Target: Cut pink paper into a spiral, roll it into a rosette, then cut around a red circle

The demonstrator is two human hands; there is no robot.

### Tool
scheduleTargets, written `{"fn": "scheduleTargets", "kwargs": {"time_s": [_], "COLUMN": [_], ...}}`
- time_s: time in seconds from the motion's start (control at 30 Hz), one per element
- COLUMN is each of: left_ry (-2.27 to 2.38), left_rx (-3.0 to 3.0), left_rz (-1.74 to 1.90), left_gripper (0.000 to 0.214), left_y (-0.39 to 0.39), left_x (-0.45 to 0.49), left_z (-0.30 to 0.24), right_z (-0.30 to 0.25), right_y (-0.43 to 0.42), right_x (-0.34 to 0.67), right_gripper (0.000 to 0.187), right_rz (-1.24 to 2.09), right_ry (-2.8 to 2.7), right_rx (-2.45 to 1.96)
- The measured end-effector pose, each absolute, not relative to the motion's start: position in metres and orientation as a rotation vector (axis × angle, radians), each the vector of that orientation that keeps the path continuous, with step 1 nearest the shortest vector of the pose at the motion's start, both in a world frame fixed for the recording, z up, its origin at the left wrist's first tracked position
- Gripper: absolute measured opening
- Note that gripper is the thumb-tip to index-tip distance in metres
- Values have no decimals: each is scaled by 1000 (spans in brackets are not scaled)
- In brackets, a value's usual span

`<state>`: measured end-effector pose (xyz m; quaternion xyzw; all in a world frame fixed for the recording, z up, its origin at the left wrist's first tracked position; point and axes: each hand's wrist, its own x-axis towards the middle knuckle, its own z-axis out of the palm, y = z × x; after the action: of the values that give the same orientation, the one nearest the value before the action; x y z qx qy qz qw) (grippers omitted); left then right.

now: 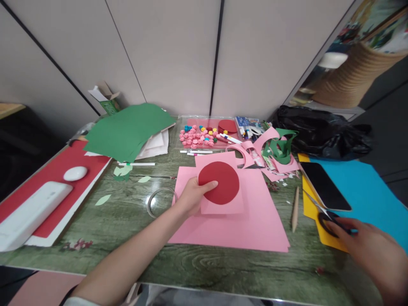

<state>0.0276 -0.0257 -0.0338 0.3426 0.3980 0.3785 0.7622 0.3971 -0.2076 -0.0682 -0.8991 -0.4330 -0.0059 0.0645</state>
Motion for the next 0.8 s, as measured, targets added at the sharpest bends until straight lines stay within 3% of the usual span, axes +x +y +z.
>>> {"fn": "scheduleTargets", "kwargs": {"time_s": [0.23, 0.5, 0.63, 0.8], "left_ry": [880, 884, 940, 950], "left_rx": [794, 837, 837, 839], "left_rz": [825, 810, 839, 814], "left_gripper": [31, 34, 33, 29], "left_y": [-24, -23, -21, -18], "left_x": [26, 22, 15, 8], "left_z": [-34, -32, -37, -42], "right_z": [-43, -16, -15, -25], "right_y": [-208, -135, -97, -99], "right_x": [368, 277, 243, 227], "right_gripper": [17, 32, 29, 35], "right_rz": [314, 1039, 1355, 1421], "right_ry": [-1004, -1117, -1354, -1315], "right_rx": [-2592, -1583, -1403, -1431]}}
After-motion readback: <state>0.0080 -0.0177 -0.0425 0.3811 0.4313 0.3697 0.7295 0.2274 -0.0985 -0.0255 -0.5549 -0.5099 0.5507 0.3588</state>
